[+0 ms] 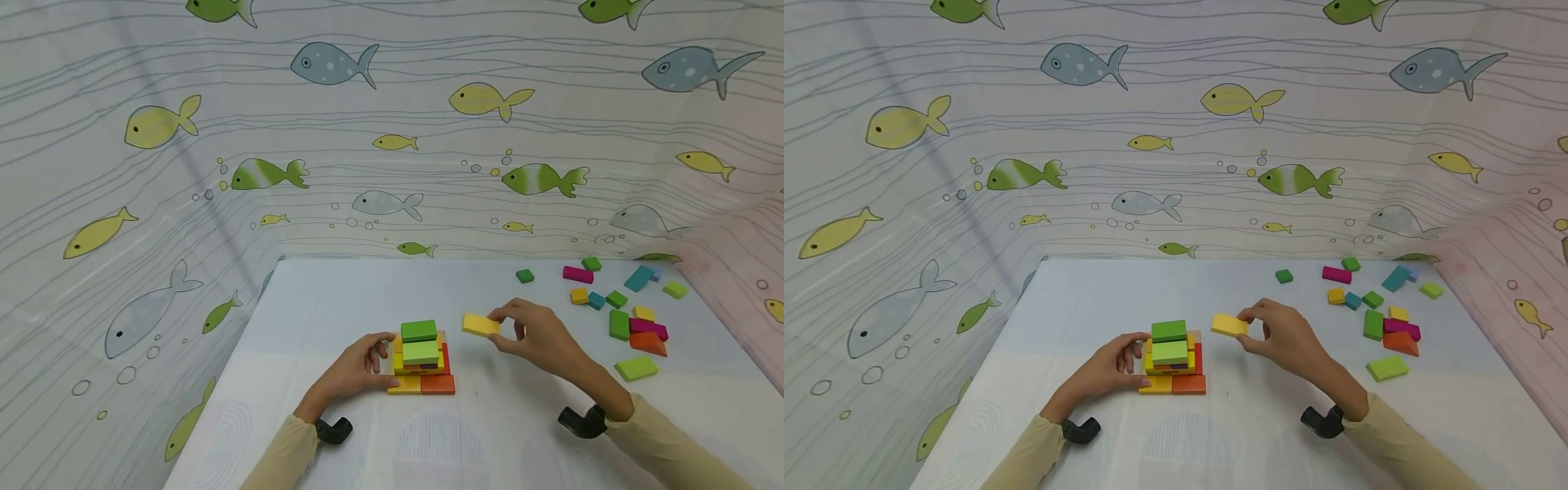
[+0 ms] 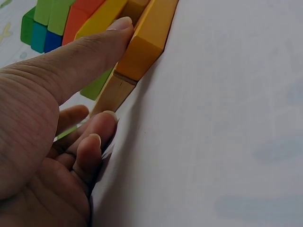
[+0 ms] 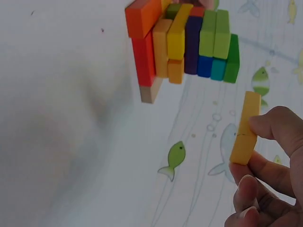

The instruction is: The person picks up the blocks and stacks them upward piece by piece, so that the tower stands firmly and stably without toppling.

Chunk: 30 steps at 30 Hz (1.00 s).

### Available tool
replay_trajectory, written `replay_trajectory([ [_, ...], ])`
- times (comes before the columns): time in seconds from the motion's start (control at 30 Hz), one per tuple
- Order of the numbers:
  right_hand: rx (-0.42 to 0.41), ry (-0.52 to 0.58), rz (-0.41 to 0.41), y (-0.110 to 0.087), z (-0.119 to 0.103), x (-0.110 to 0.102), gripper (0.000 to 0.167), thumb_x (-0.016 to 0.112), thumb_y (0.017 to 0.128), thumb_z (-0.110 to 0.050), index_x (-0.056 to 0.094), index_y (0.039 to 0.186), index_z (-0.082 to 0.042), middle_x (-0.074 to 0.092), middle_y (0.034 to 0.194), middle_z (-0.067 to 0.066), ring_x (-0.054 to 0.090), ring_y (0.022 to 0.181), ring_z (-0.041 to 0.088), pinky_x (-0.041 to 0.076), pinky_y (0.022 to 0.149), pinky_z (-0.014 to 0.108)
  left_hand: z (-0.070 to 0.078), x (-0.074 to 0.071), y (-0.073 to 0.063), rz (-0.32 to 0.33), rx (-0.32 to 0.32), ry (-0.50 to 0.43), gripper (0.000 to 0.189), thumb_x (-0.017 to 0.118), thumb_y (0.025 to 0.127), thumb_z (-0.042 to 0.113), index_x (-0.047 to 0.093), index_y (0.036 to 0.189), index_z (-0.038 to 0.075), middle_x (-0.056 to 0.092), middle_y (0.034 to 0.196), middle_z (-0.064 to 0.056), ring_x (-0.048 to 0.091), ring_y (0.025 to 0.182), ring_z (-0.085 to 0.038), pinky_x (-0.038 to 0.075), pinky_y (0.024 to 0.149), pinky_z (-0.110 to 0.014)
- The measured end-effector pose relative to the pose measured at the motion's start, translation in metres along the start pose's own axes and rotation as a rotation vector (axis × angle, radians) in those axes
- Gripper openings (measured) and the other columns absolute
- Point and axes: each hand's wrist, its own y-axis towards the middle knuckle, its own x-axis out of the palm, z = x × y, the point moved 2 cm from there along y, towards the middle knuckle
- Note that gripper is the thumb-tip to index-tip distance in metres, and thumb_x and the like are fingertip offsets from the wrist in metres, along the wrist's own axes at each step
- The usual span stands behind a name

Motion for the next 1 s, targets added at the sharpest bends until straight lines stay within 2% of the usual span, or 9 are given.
replay_trajectory([
  [0.27,-0.102,-0.001,-0.036,0.009,-0.038,0.015,0.031,0.091,0.08,-0.024,0.078,0.107,-0.019,0.067,0.1,-0.008,0.051,0.067,0.01,0.046,0.055,0.022,-0.001,0.001,-0.001,0.003,0.0,0.002,0.084,0.09,0.08,0.042,0.049,0.151,0.02,0.058,0.113,-0.001,0.056,0.08,-0.017,0.047,0.069,-0.027],
  [0.5,-0.144,0.018,-0.08,0.015,-0.062,0.029,0.033,0.09,0.08,-0.022,0.077,0.11,-0.018,0.068,0.103,-0.007,0.052,0.068,0.012,0.046,0.057,0.02,0.0,0.001,0.0,0.012,0.004,0.006,0.083,0.09,0.08,0.041,0.051,0.149,0.02,0.058,0.112,-0.001,0.056,0.08,-0.017,0.048,0.069,-0.027],
  [0.7,-0.174,-0.011,-0.093,0.018,-0.072,0.038,0.034,0.09,0.08,-0.023,0.077,0.111,-0.016,0.068,0.106,-0.005,0.054,0.072,0.01,0.048,0.06,0.018,0.0,0.001,-0.001,0.009,0.004,0.007,0.083,0.09,0.08,0.041,0.05,0.15,0.019,0.057,0.112,0.001,0.056,0.08,-0.016,0.048,0.07,-0.028],
  [0.9,-0.196,-0.048,-0.094,0.017,-0.078,0.045,0.035,0.09,0.081,-0.025,0.077,0.112,-0.015,0.069,0.109,-0.003,0.065,0.087,0.012,0.054,0.071,0.02,0.001,0.0,-0.001,0.012,0.006,0.017,0.082,0.089,0.081,0.042,0.051,0.15,0.02,0.057,0.111,0.001,0.056,0.079,-0.016,0.048,0.069,-0.027],
  [1.0,-0.208,-0.056,-0.084,0.017,-0.078,0.047,0.035,0.09,0.081,-0.025,0.077,0.112,-0.015,0.069,0.109,-0.003,0.066,0.089,0.013,0.056,0.075,0.023,0.001,0.0,-0.001,0.012,0.006,0.015,0.082,0.09,0.08,0.042,0.051,0.149,0.021,0.057,0.111,0.001,0.056,0.079,-0.016,0.048,0.069,-0.028],
])
